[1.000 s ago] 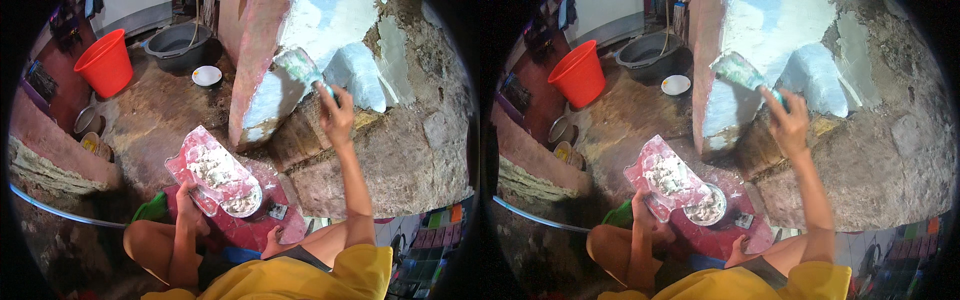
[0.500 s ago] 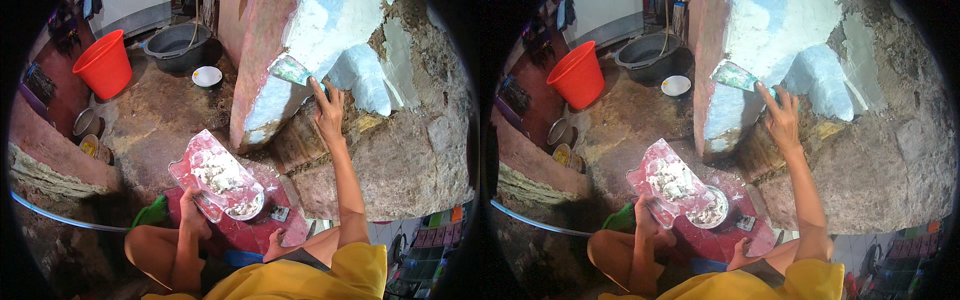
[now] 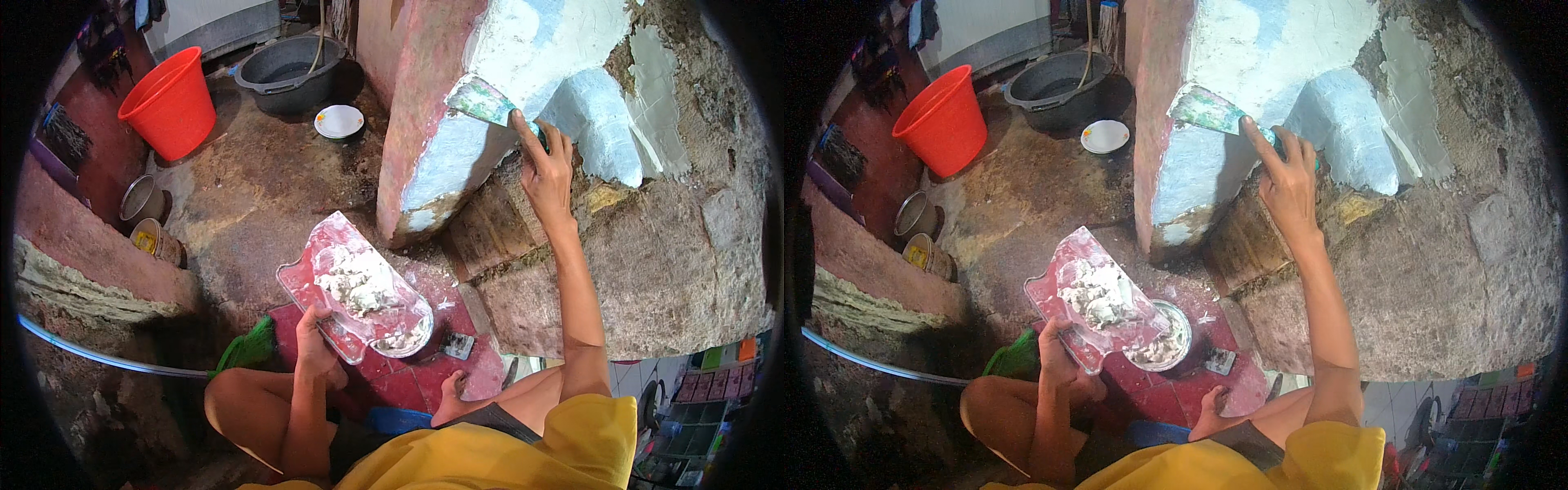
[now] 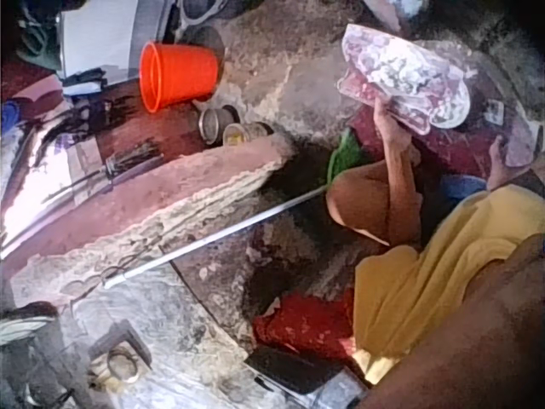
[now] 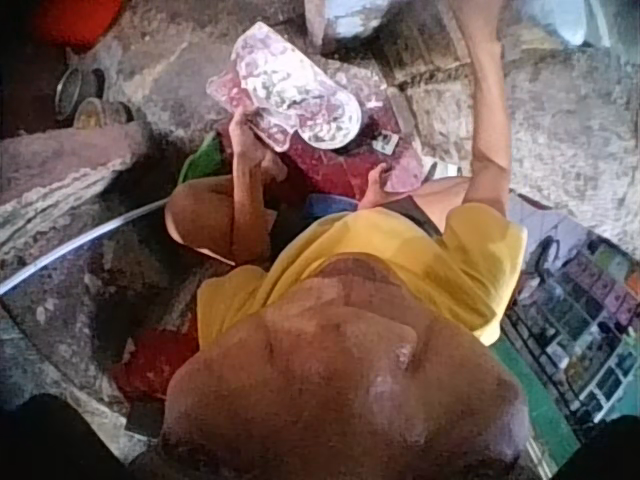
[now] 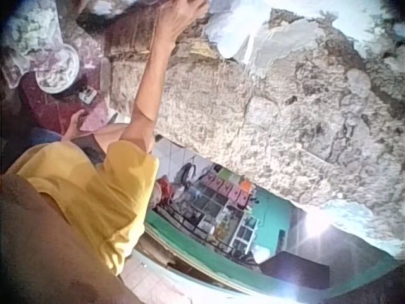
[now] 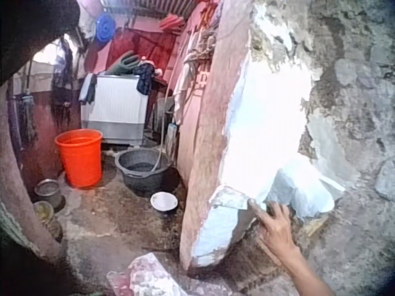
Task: The person applies putty to a wall using a scraper, repeatedly taking putty from a small tray and smoothing it over a damaged area of the wall.
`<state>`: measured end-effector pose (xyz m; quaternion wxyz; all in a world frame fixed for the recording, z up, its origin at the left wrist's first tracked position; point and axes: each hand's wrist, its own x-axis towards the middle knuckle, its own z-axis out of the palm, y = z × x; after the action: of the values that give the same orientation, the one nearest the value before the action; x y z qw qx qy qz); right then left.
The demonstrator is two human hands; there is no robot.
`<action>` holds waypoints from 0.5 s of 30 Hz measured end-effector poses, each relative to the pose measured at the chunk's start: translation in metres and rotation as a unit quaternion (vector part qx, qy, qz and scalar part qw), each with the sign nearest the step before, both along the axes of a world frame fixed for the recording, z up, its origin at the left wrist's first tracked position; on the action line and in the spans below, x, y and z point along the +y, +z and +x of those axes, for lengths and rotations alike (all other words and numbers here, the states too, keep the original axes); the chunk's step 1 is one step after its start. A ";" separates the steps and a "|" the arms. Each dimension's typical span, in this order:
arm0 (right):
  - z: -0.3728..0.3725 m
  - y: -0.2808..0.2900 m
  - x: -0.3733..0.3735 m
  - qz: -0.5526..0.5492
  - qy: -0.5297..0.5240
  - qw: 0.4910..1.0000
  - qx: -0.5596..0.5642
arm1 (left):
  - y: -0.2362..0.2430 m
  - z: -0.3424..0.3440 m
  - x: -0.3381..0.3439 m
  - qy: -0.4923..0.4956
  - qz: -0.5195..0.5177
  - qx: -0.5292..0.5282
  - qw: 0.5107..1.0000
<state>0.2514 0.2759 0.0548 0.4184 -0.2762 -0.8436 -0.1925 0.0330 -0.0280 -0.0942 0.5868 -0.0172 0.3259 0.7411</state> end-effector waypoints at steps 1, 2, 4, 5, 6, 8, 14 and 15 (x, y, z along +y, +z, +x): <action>0.002 0.001 -0.001 0.004 -0.003 1.000 0.000 | 0.000 0.001 0.000 0.000 0.005 -0.008 1.000; 0.003 0.002 -0.002 0.007 -0.005 1.000 0.000 | 0.000 0.001 0.001 0.001 0.011 -0.016 1.000; 0.006 0.003 -0.006 0.003 -0.017 1.000 -0.012 | 0.001 0.002 0.001 0.005 0.017 -0.032 0.999; 0.007 0.004 -0.007 0.001 -0.023 1.000 -0.018 | 0.002 0.003 0.002 0.009 0.018 -0.040 0.999; 0.008 0.005 -0.008 0.006 -0.023 1.000 -0.017 | 0.003 0.004 0.002 0.012 0.019 -0.049 0.999; 0.010 0.005 -0.007 0.015 -0.021 1.000 -0.014 | 0.006 0.003 0.000 0.010 0.014 -0.012 1.000; 0.025 0.017 -0.041 -0.001 -0.025 0.999 -0.019 | 0.011 0.005 0.002 0.010 0.006 -0.012 1.000; 0.028 0.023 -0.052 0.016 -0.045 0.998 -0.048 | 0.011 0.005 0.004 0.009 0.002 -0.019 1.000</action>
<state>0.2793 0.2236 0.0783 0.3725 -0.2981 -0.8461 -0.2376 0.0384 -0.0243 -0.0833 0.5863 -0.0326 0.3128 0.7466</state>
